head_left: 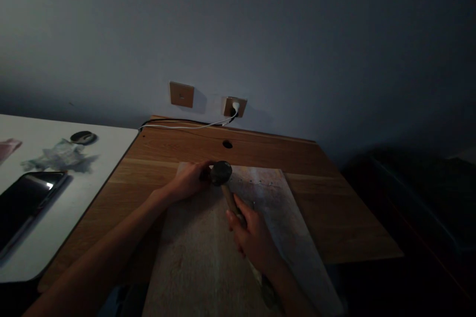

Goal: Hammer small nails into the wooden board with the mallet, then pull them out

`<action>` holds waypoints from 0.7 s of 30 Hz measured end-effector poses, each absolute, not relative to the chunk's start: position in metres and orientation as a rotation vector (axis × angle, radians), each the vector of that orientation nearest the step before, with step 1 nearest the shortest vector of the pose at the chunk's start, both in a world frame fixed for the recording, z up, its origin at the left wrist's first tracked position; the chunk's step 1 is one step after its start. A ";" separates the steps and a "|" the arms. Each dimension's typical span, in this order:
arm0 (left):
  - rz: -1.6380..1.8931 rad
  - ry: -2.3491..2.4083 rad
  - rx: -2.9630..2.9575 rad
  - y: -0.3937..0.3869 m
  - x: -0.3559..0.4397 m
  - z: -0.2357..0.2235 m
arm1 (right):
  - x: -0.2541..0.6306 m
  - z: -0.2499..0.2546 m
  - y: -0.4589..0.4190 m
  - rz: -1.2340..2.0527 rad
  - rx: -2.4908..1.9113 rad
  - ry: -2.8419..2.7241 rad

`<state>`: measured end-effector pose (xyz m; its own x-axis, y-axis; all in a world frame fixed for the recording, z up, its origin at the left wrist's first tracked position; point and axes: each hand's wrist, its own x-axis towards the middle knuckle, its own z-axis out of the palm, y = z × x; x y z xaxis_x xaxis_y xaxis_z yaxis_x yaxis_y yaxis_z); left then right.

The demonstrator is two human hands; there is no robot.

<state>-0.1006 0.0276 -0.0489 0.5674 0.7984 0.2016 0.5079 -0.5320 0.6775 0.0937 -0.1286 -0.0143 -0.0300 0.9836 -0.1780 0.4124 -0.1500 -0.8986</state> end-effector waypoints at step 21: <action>0.421 0.761 3.010 -0.051 0.017 -0.018 | 0.192 -0.024 -0.179 1.035 -1.822 -1.037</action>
